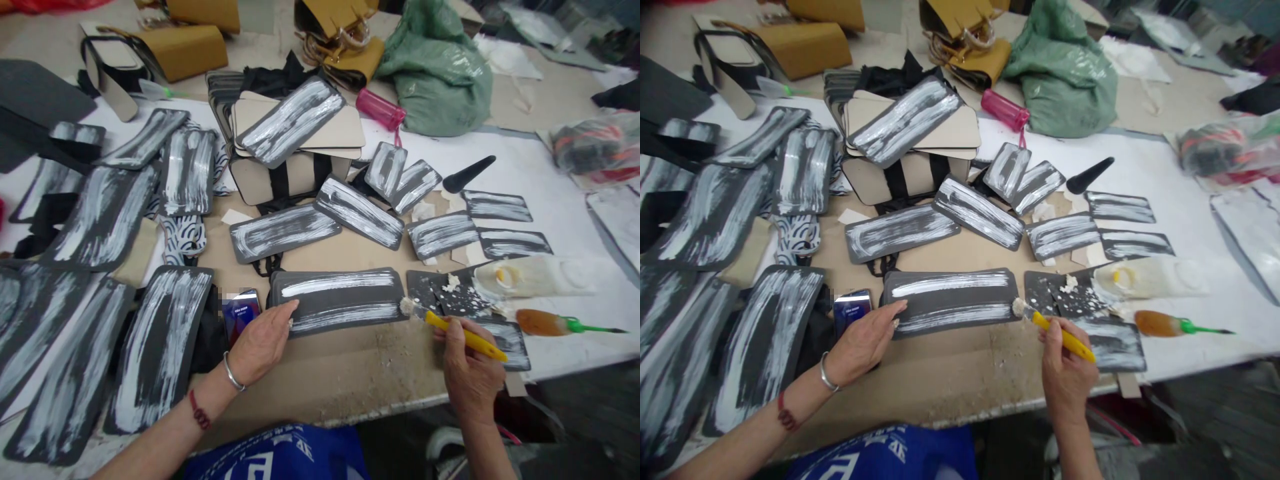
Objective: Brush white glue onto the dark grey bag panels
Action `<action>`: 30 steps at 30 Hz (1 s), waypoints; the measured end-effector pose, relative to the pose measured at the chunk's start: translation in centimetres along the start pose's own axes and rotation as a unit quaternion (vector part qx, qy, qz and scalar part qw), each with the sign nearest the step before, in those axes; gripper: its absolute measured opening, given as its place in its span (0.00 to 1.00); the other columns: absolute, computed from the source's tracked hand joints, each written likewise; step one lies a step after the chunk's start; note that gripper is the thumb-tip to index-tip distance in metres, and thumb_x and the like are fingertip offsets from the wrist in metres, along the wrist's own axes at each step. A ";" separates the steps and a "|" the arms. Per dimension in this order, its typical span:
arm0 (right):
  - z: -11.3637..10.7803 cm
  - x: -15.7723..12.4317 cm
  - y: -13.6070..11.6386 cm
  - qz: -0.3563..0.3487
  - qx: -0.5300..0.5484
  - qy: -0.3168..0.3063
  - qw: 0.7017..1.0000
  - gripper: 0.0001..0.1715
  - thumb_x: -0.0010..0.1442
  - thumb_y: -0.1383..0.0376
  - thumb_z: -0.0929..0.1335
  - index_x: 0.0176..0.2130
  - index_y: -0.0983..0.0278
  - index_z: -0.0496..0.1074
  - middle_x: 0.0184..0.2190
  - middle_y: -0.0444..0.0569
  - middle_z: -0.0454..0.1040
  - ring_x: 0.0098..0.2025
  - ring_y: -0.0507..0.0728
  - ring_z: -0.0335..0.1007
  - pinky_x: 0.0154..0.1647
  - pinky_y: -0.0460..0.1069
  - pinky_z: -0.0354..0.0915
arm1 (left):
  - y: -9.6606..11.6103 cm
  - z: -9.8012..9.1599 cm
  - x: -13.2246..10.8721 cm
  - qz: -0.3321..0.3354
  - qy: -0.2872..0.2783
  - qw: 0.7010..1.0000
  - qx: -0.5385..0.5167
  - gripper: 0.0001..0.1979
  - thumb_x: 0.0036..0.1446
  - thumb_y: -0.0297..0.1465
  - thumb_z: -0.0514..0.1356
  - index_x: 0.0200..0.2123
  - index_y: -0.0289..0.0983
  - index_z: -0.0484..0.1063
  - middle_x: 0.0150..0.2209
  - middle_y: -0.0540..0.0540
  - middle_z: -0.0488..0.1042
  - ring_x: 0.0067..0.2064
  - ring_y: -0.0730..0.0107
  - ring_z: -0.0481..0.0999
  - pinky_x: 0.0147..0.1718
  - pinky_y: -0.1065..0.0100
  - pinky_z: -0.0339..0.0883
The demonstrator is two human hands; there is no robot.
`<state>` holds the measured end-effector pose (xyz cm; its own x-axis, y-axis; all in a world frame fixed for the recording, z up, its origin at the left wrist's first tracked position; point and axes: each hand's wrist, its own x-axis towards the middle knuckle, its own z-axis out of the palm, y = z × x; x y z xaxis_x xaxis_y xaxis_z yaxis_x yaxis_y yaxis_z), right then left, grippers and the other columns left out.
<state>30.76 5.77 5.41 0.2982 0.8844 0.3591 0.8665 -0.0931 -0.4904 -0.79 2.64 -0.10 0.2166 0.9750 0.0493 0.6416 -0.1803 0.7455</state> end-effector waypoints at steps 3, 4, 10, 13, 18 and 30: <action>0.8 -0.2 0.1 -0.112 0.018 0.004 0.994 0.12 0.61 0.61 0.62 0.36 0.67 0.69 0.31 0.52 0.71 0.35 0.57 0.68 0.39 0.52 0.64 | 0.2 0.2 -0.3 0.067 -0.003 0.993 0.094 0.18 0.58 0.25 0.47 0.52 0.32 0.62 0.46 0.38 0.71 0.47 0.63 0.70 0.47 0.59 0.67; 1.3 -0.5 0.1 -0.155 0.024 -0.010 0.988 0.11 0.61 0.63 0.62 0.38 0.67 0.69 0.34 0.53 0.71 0.37 0.57 0.68 0.41 0.53 0.65 | 0.2 0.3 -0.4 0.082 -0.004 0.990 0.116 0.18 0.58 0.24 0.47 0.51 0.32 0.62 0.46 0.38 0.71 0.47 0.63 0.70 0.47 0.60 0.67; 2.4 -3.2 -1.6 -0.260 0.051 -0.115 0.957 0.14 0.61 0.69 0.62 0.48 0.65 0.64 0.41 0.54 0.70 0.43 0.56 0.67 0.45 0.52 0.65 | 0.3 1.0 -0.9 0.103 -0.010 0.978 0.181 0.17 0.57 0.23 0.48 0.48 0.32 0.65 0.48 0.38 0.69 0.48 0.62 0.69 0.47 0.58 0.67; 2.0 -2.6 -1.5 -0.236 0.068 -0.078 0.966 0.14 0.60 0.69 0.62 0.47 0.64 0.65 0.40 0.52 0.70 0.42 0.55 0.68 0.45 0.52 0.65 | 0.4 1.0 -1.0 0.107 -0.009 0.977 0.181 0.16 0.57 0.23 0.47 0.47 0.32 0.66 0.48 0.38 0.69 0.48 0.62 0.69 0.48 0.58 0.67; 2.4 -1.6 -0.2 -0.240 0.018 -0.065 0.969 0.14 0.62 0.64 0.61 0.46 0.66 0.67 0.40 0.54 0.71 0.43 0.58 0.67 0.45 0.55 0.65 | 0.8 0.4 -1.3 0.101 0.019 0.983 0.154 0.15 0.56 0.23 0.48 0.47 0.31 0.66 0.49 0.37 0.68 0.52 0.61 0.66 0.50 0.58 0.67; 4.5 -5.7 -10.7 -0.259 0.257 -0.195 0.911 0.18 0.60 0.73 0.62 0.50 0.62 0.64 0.44 0.52 0.69 0.48 0.56 0.65 0.48 0.53 0.64 | 0.0 0.0 -3.1 0.066 0.019 0.987 0.147 0.16 0.53 0.19 0.49 0.45 0.31 0.66 0.49 0.37 0.68 0.54 0.60 0.63 0.51 0.55 0.64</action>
<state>18.02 3.82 5.06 -0.3479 0.8535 0.3879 0.5188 0.5199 -0.6786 -1.52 -0.40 -0.26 0.2885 0.9439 0.1609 0.7964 -0.3298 0.5069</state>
